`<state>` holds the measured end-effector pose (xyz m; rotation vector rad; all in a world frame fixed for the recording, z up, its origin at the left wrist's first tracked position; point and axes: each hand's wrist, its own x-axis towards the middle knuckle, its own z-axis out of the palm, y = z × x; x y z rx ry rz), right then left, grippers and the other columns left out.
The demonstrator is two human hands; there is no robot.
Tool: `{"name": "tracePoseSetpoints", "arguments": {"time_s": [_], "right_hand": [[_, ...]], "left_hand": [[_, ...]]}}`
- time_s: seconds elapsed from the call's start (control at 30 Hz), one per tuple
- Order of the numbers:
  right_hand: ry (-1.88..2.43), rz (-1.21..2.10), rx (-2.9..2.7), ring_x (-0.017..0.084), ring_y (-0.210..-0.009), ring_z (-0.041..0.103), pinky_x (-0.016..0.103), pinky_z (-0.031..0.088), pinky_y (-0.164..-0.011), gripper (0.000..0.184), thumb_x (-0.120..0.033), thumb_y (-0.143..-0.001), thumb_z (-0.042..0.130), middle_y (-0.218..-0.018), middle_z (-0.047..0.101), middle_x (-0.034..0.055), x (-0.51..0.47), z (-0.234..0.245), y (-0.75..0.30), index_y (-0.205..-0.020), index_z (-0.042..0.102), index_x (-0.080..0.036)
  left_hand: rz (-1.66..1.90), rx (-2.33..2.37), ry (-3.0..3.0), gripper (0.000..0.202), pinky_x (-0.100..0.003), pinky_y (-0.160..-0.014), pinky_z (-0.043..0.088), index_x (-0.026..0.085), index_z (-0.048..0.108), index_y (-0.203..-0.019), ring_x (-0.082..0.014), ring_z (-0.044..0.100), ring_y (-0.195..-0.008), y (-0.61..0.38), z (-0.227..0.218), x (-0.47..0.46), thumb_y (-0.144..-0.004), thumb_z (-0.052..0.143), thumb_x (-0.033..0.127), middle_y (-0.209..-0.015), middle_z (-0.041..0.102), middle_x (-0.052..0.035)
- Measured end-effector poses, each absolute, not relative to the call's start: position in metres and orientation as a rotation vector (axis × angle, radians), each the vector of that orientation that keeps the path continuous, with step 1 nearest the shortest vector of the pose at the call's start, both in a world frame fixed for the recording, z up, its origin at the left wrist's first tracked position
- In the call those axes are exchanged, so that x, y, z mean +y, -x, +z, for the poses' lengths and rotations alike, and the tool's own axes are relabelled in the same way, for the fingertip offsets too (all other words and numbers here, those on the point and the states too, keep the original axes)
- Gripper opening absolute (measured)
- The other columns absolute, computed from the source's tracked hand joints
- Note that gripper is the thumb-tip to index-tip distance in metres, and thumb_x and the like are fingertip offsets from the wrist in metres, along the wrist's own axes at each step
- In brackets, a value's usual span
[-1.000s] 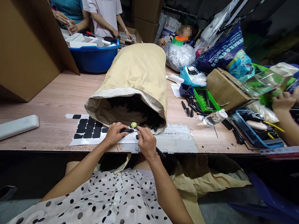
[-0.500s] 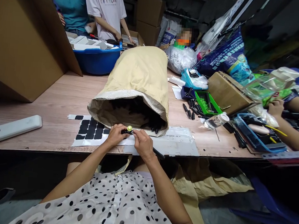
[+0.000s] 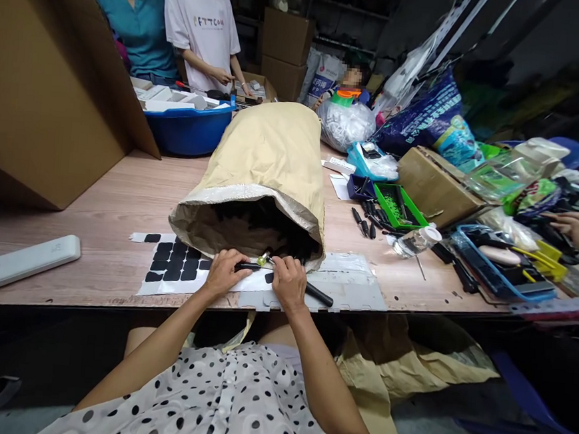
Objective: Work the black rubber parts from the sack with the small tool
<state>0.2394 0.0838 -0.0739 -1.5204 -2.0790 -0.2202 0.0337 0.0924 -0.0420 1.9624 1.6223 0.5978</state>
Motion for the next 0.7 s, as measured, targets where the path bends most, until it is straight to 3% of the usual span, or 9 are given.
{"name": "tracePoseSetpoints", "arguments": {"time_s": [0.27,0.43,0.57,0.7], "right_hand": [[1.485,-0.206,-2.05,0.021,-0.08,0.051,0.033,0.038,-0.072,0.025,-0.019,-0.096,0.048,-0.088,0.064,0.0069,0.085,-0.074,-0.235,-0.108,0.07,-0.023],[1.493,-0.167,-2.036,0.022,-0.081,0.05,0.034,0.039,-0.073,0.024,-0.02,-0.095,0.049,-0.089,0.063,0.0073,0.084,-0.075,-0.235,-0.107,0.07,-0.024],[1.49,-0.177,-2.021,0.022,-0.081,0.051,0.033,0.039,-0.074,0.025,-0.019,-0.095,0.048,-0.088,0.063,0.007,0.083,-0.074,-0.233,-0.107,0.07,-0.024],[1.476,-0.197,-2.018,0.021,-0.079,0.05,0.032,0.039,-0.073,0.024,-0.018,-0.095,0.049,-0.087,0.063,0.0067,0.083,-0.072,-0.232,-0.105,0.07,-0.023]], "left_hand": [[0.772,1.371,-2.111,0.018,-0.038,-0.094,0.045,0.023,0.071,-0.099,-0.024,0.059,-0.1,-0.022,-0.024,0.062,-0.091,0.057,0.03,-0.101,0.07,-0.0066],[0.51,1.101,-1.948,0.031,-0.03,-0.081,0.05,0.025,0.07,-0.105,-0.0201,0.066,-0.086,-0.002,-0.022,0.002,-0.096,0.044,0.039,-0.095,0.073,-0.0049],[0.299,1.38,-1.739,0.029,-0.029,-0.085,0.05,0.025,0.069,-0.104,-0.0216,0.069,-0.095,0.013,-0.048,-0.034,-0.095,0.043,0.037,-0.101,0.075,-0.0037],[-0.045,1.741,-1.525,0.03,-0.034,-0.09,0.05,0.018,0.068,-0.106,-0.0264,0.068,-0.108,0.018,-0.071,-0.038,-0.097,0.042,0.03,-0.11,0.075,-0.011]]}}
